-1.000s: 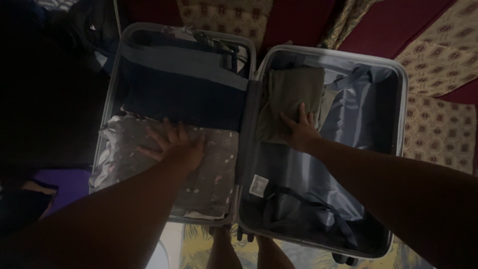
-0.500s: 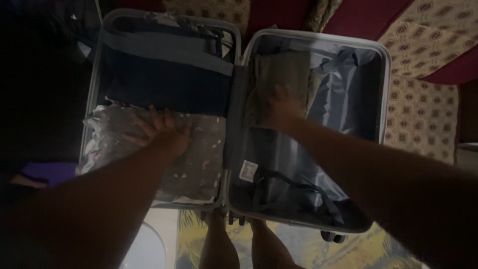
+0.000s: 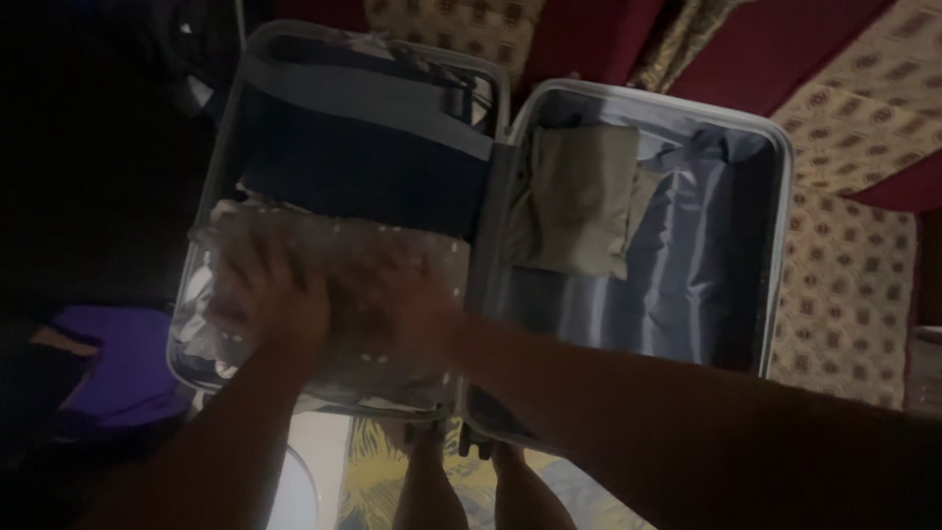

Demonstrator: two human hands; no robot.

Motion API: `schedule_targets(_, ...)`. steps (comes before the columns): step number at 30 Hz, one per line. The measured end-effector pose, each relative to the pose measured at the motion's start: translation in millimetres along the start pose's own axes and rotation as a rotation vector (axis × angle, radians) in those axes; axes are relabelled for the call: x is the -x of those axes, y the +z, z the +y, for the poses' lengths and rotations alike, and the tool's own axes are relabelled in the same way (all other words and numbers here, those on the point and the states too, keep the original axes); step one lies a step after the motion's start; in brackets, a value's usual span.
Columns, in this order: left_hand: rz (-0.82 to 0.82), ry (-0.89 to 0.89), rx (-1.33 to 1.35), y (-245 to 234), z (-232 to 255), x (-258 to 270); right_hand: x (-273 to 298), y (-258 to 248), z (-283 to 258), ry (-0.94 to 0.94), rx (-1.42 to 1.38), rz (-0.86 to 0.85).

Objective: The person folds various clothing items and places them into an open suitcase. They arrange shirts, pants, and other garments into neat stacks within the suitcase compartments.

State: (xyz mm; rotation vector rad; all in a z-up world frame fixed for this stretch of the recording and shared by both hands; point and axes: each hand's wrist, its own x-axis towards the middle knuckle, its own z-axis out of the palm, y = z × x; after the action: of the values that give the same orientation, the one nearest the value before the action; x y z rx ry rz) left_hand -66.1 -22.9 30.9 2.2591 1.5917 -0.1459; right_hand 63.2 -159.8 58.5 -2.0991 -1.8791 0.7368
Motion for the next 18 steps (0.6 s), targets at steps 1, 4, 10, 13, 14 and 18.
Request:
schedule_targets(1, -0.014, 0.011, 0.015, -1.7, -1.5, 1.1, -2.2, 0.3, -5.3, 0.03, 0.074, -0.097)
schedule_targets(4, -0.097, 0.015, 0.046, -1.3, -1.8, -3.6, -9.0, 7.9, -6.3, 0.019, 0.088, -0.093)
schedule_targets(10, -0.262, -0.05, 0.051, 5.8, -6.1, -25.7, -20.8, 26.3, 7.5, 0.021, 0.047, -0.116)
schedule_targets(13, -0.316, -0.051, 0.069, 9.5, -9.7, -37.9, -25.5, 25.3, 13.8, 0.028, 0.003, -0.159)
schedule_targets(14, -0.335, -0.041, 0.072, 10.1, -12.8, -41.6, -27.4, 25.0, 14.0, 0.043, -0.005, -0.194)
schedule_targets(18, -0.391, -0.023, 0.099, 14.9, -22.5, -55.1, -33.8, 25.7, 11.0, 0.042, 0.017, -0.158)
